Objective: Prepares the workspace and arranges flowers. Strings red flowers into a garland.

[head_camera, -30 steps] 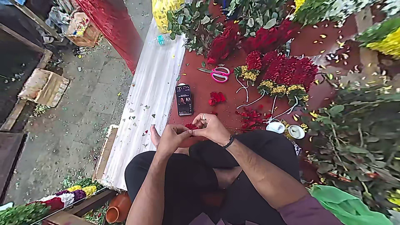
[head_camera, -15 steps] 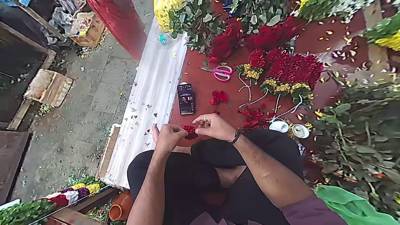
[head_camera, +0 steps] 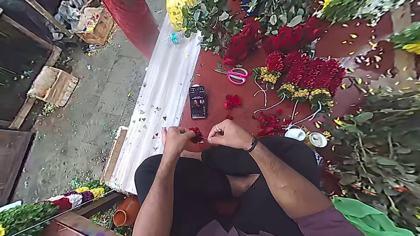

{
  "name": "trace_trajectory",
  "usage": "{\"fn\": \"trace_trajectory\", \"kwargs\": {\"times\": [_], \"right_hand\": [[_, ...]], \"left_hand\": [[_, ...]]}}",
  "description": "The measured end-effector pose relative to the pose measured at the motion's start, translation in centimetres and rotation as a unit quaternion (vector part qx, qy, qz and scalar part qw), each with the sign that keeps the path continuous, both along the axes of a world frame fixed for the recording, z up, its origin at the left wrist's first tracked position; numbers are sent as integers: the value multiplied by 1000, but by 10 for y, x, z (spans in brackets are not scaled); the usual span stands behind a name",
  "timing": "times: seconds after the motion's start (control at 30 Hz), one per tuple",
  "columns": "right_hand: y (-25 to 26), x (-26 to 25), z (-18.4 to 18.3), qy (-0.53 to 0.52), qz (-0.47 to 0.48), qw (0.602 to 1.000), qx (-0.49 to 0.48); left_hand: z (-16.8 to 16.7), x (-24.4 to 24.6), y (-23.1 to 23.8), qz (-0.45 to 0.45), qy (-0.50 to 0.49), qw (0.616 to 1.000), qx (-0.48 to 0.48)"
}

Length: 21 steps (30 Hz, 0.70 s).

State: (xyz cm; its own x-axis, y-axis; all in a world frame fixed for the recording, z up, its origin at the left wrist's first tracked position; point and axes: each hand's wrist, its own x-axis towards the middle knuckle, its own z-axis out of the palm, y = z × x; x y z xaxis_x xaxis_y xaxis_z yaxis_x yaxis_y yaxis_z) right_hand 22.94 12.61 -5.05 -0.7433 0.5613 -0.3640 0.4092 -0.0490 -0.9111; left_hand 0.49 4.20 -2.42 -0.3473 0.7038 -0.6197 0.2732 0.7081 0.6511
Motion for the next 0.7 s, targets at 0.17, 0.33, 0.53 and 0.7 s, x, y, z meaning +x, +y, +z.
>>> {"fn": "trace_trajectory", "kwargs": {"times": [0.17,0.33,0.53,0.7], "right_hand": [[-5,-2,9,100,26,995,-16],[6,2,-11,162,-1,985,-60],[-7,-5,-10,206,19,960,-188],[-9,-12,-6,210,21,974,-79]], "left_hand": [[3,4,-1,-106,126,985,-42],[32,10,3,-355,-143,923,27],[20,14,7,-55,-131,966,214],[4,11,0,-2,48,992,114]]}}
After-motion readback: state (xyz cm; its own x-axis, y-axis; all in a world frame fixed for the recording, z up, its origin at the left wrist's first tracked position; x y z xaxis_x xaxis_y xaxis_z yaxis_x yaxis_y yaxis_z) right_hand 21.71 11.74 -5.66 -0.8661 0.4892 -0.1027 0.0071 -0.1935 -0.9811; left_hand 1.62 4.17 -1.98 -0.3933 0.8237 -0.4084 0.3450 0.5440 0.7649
